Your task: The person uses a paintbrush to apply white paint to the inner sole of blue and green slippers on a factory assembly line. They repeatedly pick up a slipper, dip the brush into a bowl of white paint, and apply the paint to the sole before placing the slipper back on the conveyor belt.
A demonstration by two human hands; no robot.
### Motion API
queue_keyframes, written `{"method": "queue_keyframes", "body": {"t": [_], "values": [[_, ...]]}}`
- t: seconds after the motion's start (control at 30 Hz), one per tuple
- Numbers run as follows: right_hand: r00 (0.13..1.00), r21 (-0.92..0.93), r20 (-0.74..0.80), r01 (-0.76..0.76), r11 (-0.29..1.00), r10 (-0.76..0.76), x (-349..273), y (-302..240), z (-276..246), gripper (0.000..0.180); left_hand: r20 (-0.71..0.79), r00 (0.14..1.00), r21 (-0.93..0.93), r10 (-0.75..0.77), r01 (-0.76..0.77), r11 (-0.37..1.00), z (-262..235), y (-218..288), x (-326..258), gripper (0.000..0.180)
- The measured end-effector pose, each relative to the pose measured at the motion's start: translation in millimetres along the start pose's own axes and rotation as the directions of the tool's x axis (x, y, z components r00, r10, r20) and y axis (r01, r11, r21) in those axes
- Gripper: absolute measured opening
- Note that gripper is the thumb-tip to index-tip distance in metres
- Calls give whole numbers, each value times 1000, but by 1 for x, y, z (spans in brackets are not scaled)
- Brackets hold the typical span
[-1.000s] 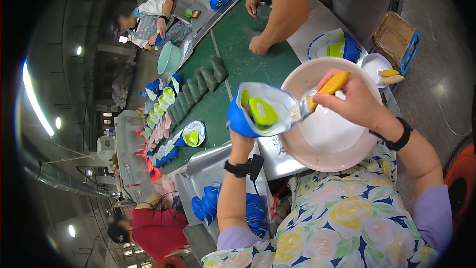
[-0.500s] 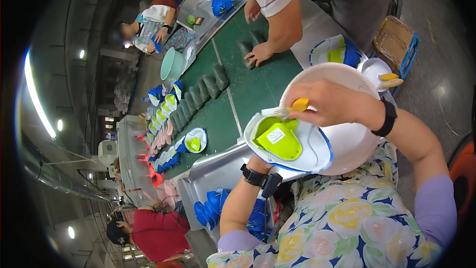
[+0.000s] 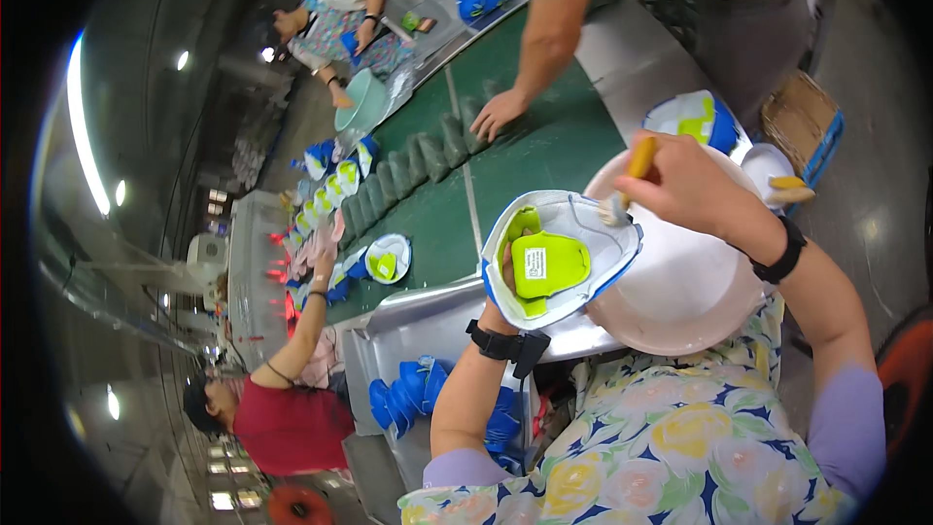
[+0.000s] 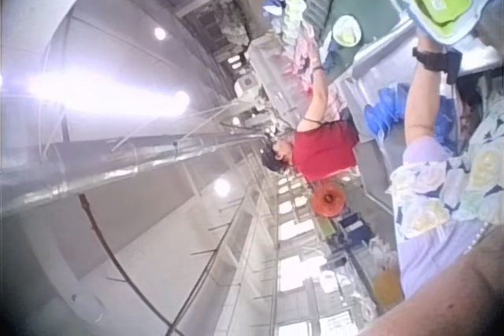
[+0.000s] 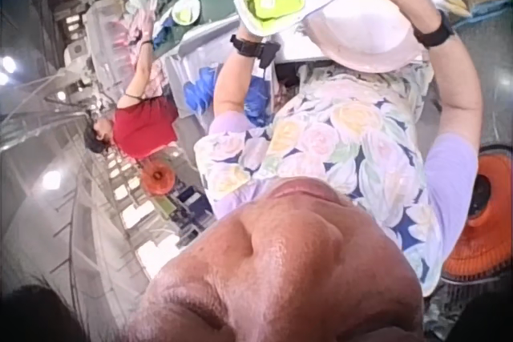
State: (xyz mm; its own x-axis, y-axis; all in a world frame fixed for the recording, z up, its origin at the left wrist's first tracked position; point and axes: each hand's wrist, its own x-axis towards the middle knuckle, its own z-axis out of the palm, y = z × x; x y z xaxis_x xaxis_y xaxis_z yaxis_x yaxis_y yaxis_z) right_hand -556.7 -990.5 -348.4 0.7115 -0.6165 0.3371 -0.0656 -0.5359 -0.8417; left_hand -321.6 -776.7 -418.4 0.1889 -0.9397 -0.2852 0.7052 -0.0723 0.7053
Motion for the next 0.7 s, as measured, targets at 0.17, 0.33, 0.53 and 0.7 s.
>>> {"method": "queue_keyframes", "body": {"t": [0.17,0.33,0.53,0.7], "values": [[957,97,46,-291,952,288,-3,3,6,23,-170,970,-39,173,-182,983,-23,35,9,47],[940,321,70,-339,884,335,-3,8,19,15,-317,841,543,438,-217,811,-166,102,8,34],[891,289,132,-454,843,434,0,30,46,10,-492,716,352,495,-357,865,-276,165,18,47],[849,250,131,-528,811,512,12,39,69,8,-691,637,354,342,-114,928,-397,176,32,75]]}}
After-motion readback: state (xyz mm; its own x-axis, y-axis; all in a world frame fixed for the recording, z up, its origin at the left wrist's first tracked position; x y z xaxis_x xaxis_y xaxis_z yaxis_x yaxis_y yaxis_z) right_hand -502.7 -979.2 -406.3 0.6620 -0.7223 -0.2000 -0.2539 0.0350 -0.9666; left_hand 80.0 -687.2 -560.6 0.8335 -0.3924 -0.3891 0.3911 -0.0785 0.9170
